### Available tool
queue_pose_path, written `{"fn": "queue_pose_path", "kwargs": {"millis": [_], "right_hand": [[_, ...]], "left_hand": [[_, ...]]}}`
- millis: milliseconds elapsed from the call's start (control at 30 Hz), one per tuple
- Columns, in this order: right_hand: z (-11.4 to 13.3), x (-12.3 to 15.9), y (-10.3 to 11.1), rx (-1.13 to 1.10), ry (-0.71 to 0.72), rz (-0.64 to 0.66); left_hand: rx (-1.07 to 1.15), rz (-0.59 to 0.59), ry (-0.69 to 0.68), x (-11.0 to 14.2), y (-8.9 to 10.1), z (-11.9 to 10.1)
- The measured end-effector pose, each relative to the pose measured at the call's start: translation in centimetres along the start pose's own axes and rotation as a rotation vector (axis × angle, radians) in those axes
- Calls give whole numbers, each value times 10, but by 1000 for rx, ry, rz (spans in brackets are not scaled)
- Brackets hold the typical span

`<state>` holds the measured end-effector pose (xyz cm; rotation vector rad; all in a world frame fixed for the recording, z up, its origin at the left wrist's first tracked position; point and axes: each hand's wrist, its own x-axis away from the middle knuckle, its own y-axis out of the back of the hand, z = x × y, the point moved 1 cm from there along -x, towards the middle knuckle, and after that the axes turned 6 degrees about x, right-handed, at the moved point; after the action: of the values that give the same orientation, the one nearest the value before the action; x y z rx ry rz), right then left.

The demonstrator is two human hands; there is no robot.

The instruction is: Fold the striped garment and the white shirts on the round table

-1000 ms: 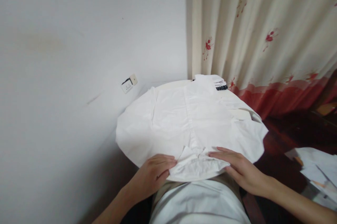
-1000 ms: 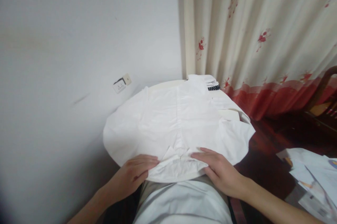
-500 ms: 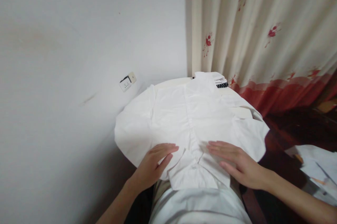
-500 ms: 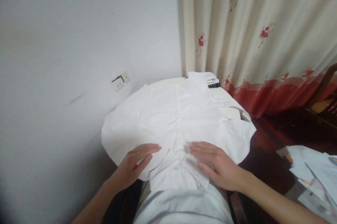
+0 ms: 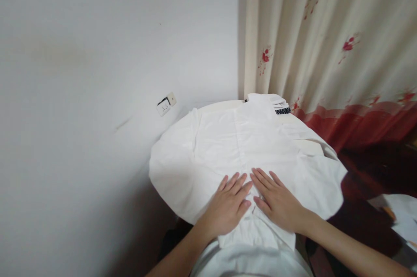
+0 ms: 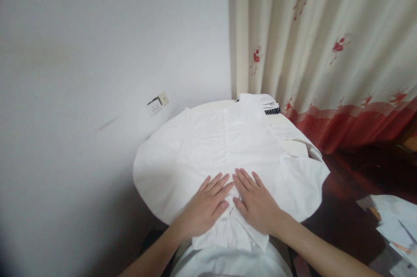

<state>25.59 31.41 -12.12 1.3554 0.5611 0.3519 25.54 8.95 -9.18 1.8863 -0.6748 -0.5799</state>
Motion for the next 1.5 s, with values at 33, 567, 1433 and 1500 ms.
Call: {"fn": "queue_pose_path", "kwargs": {"millis": [33, 567, 1433, 1500], "right_hand": [[0, 0, 0, 2, -2, 8], [-21, -107, -5, 54, -120, 27], [-20, -100, -17, 95, -118, -37], [-21, -100, -17, 94, -113, -42]], "left_hand": [[32, 17, 0, -1, 5, 1], [-137, -114, 121, -5, -2, 34], [174, -243, 209, 15, 19, 25], [107, -197, 185, 18, 17, 26]]}}
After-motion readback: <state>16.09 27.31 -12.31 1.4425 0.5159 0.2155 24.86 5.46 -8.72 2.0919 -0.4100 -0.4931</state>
